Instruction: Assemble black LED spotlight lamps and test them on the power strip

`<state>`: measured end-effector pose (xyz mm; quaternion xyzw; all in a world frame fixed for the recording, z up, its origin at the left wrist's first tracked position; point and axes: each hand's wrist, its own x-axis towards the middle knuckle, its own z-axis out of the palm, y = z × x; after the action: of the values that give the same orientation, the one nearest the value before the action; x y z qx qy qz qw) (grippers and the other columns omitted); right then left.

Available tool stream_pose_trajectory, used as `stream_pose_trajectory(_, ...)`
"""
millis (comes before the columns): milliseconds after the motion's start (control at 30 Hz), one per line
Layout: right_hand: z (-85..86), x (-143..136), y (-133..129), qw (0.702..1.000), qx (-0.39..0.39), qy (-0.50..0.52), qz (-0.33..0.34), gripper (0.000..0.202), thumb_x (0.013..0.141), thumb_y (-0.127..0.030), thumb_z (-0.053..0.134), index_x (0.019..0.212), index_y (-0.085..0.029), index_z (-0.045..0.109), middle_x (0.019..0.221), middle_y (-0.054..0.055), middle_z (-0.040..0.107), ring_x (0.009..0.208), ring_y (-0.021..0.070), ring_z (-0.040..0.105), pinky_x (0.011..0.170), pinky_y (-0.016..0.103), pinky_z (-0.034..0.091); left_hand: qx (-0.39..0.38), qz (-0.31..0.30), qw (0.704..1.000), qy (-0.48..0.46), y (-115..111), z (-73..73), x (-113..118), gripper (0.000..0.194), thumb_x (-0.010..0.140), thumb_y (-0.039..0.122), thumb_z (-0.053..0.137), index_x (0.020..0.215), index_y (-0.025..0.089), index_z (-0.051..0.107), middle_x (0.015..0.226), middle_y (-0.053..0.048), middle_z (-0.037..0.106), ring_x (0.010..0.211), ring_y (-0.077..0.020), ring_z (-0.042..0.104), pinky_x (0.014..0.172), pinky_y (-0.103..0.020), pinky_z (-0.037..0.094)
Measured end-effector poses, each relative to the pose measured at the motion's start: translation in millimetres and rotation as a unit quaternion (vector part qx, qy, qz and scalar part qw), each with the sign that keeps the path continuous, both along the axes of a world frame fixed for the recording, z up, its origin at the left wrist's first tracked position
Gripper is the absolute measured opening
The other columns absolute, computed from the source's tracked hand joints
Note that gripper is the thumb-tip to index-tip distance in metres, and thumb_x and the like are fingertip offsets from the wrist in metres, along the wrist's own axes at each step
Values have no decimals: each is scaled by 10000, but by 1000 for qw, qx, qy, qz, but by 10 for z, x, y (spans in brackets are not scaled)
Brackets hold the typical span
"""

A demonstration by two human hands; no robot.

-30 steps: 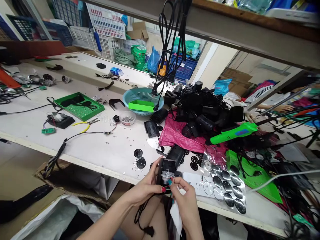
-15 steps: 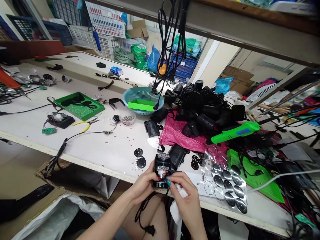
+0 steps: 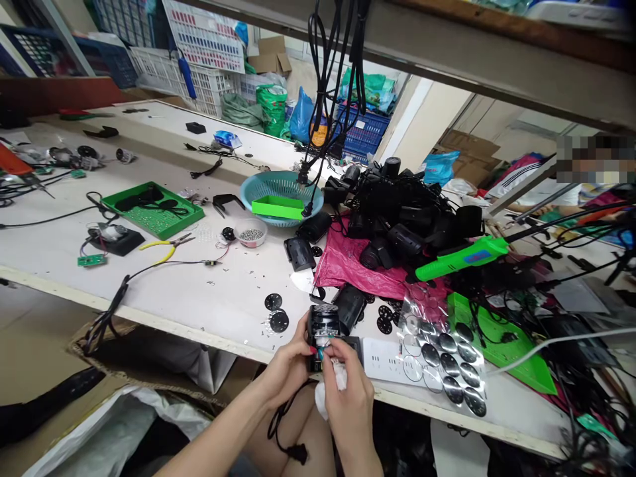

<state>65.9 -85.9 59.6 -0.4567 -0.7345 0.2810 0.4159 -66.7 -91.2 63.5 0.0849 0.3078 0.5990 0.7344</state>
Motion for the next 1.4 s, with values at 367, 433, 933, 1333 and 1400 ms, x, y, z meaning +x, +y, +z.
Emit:
stream_pose_trajectory(367, -102, 7, -62, 991, 29, -26, -128, 349, 904, -255, 587, 1242, -166, 567, 942, 67, 764, 830, 172, 738, 737, 261, 583, 15, 12, 999, 42, 35, -69, 54, 746, 754, 140, 619, 1435, 344, 390, 1321, -9, 598, 1149, -213, 549, 992, -312, 364)
stream_pose_trajectory(433, -75, 53, -29, 986, 43, -44, -158, 279, 904, -268, 588, 1154, -158, 646, 941, 82, 769, 823, 190, 740, 741, 269, 575, 8, 28, 999, 36, 41, -65, 71, 751, 744, 139, 596, 1432, 360, 391, 1322, 1, 597, 1159, -211, 546, 993, -319, 374)
stream_pose_trajectory(933, -42, -47, -84, 999, 20, 15, -30, 296, 962, -265, 486, 1153, -250, 712, 1067, 108, 653, 926, 187, 672, 785, 287, 550, -17, 47, 998, 34, 20, 16, 53, 687, 767, 173, 612, 1414, 307, 426, 1318, -27, 619, 1230, -245, 535, 1012, -358, 406)
stream_pose_trajectory(1333, 565, 1946, 864, 878, -150, 449, -75, 332, 925, -348, 506, 1062, -107, 689, 570, -142, 266, 409, 8, 82, 390, 104, -29, -176, 135, 972, 75, -418, -105, -571, 91, 682, 77, 660, 752, 135, 666, 875, -108, 780, 843, -324, 729, 725, -470, 617)
stream_pose_trajectory(1400, 337, 1858, 982, 900, -122, 415, -60, 271, 895, -312, 536, 964, -103, 694, 572, -137, 313, 409, 1, 136, 405, 119, -1, -180, 129, 973, 64, -517, -34, -520, 122, 689, 101, 685, 809, 123, 690, 910, -119, 782, 866, -340, 729, 773, -497, 608)
